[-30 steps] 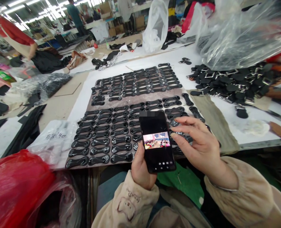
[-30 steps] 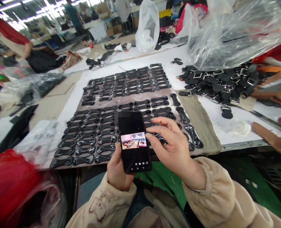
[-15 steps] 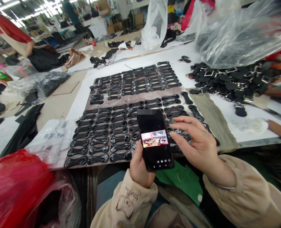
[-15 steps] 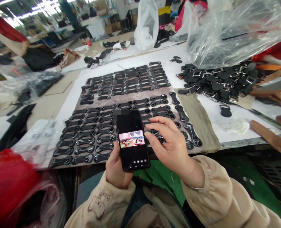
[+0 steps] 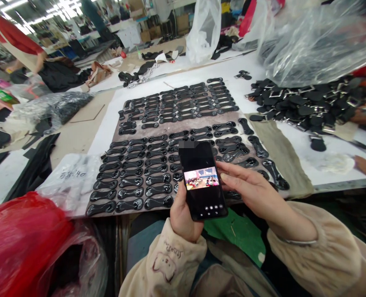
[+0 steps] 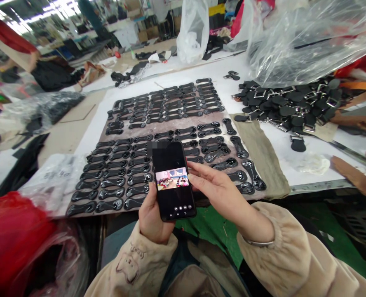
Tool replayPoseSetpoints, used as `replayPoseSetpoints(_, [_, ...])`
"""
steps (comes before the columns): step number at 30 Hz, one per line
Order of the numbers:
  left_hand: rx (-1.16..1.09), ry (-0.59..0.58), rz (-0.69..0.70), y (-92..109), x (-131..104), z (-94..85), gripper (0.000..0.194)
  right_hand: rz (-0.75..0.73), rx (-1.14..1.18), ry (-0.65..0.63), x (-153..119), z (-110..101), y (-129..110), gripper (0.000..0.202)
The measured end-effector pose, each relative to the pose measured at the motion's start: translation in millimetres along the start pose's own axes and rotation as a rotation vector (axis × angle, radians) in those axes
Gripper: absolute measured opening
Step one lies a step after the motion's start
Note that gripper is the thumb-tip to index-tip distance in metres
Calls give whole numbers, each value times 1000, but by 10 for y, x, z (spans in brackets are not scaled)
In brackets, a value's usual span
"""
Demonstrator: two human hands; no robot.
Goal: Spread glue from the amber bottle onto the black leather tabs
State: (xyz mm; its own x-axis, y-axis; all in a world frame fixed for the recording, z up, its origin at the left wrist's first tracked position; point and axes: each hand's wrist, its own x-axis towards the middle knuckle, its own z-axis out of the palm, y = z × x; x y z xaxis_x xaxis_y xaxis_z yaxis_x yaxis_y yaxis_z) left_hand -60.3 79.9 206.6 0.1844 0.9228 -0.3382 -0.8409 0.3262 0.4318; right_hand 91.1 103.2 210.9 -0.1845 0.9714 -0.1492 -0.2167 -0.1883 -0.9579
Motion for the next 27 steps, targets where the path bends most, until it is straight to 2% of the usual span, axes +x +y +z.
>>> replayPoseSetpoints(4, [-16, -17, -4, 9, 6, 7, 51, 24, 23, -50, -3, 0, 11, 36])
replayPoseSetpoints(10, [-20, 12, 15, 3, 8, -9, 51, 31, -34, -181, -9, 54, -105, 39])
replayPoseSetpoints(20, [-27, -35, 27, 7, -1, -17, 50, -34, -53, -237, -28, 74, -115, 44])
replayPoseSetpoints(23, [-29, -35, 18, 5, -5, -23, 50, -100, -109, -207, -28, 71, -56, 40])
replayPoseSetpoints(27, [-23, 6, 32, 4, -5, -21, 49, -257, -295, -17, -27, 25, 36, 42])
